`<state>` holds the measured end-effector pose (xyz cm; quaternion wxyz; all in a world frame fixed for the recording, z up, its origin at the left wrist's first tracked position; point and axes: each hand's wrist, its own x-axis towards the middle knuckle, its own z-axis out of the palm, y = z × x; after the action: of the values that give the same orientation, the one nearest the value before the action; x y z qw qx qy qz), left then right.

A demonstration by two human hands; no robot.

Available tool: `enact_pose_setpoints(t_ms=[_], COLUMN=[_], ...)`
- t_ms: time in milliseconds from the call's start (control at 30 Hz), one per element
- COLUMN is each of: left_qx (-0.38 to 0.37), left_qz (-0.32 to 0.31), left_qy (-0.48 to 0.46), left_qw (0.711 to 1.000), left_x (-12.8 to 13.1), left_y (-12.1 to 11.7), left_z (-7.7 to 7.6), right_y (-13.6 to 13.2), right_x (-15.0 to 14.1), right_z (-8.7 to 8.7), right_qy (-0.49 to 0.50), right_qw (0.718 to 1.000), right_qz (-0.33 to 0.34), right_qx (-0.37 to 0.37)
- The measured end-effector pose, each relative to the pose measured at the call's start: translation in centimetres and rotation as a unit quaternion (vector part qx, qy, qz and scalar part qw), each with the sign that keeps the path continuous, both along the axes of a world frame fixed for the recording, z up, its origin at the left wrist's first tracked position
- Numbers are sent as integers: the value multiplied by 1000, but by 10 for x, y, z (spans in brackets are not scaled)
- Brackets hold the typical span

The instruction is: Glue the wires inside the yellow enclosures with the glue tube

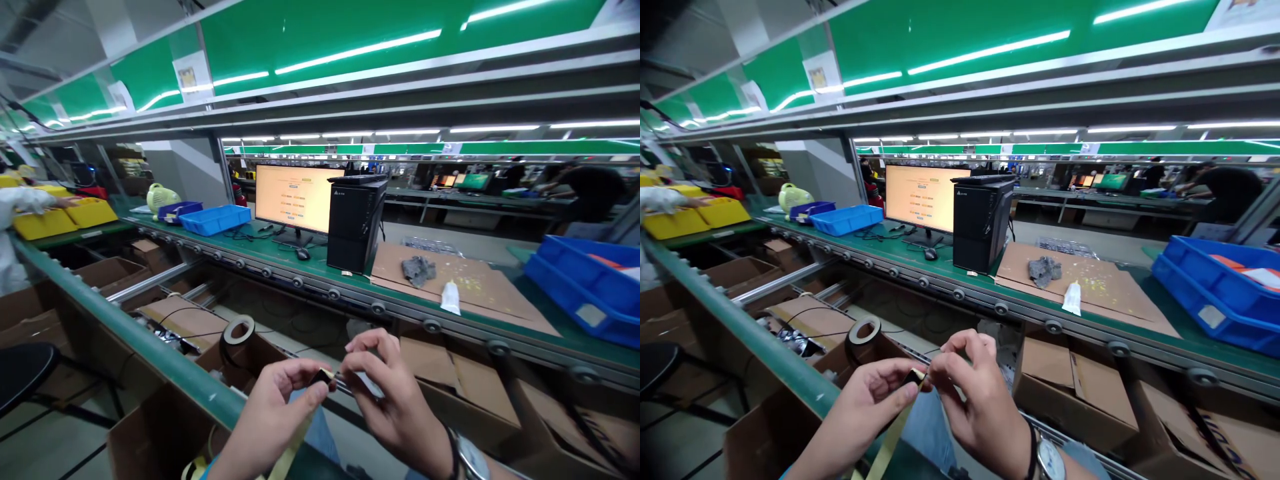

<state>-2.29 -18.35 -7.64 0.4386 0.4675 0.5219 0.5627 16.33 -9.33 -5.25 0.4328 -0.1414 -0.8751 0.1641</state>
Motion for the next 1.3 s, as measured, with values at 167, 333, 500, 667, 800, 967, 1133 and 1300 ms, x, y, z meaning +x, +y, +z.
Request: enact_pose_setpoints(t_ms=[167, 333, 500, 667, 800, 967, 1133, 1300], left_qx=[12, 9, 21, 68, 115, 167, 195, 180], left_qz=[48, 131, 87, 80, 87, 122, 112, 61], left_qy=[-16, -20, 11, 83, 126, 211, 239, 219], left_qw=[999, 991, 996, 991, 982, 955, 945, 957], left_x=[3, -6, 0, 14, 22, 27, 30, 31], left_y=[3, 7, 3, -2, -4, -4, -5, -7], left_z=[1, -1, 3, 10, 12, 14, 17, 20], right_y=[1, 6, 14, 4, -5, -7, -8, -7], right_x=[4, 10, 10, 7, 11, 15, 14, 15], right_z=[-12, -11, -10, -9, 2, 9, 7, 4], right_qy=[63, 175, 135, 76, 63, 69, 98, 123], right_qw=[992, 984, 977, 944, 935, 930, 931, 948], right_qz=[42, -34, 14, 108, 139, 136, 109, 93], right_qx=[97, 30, -162, -304, -319, -333, -334, -278])
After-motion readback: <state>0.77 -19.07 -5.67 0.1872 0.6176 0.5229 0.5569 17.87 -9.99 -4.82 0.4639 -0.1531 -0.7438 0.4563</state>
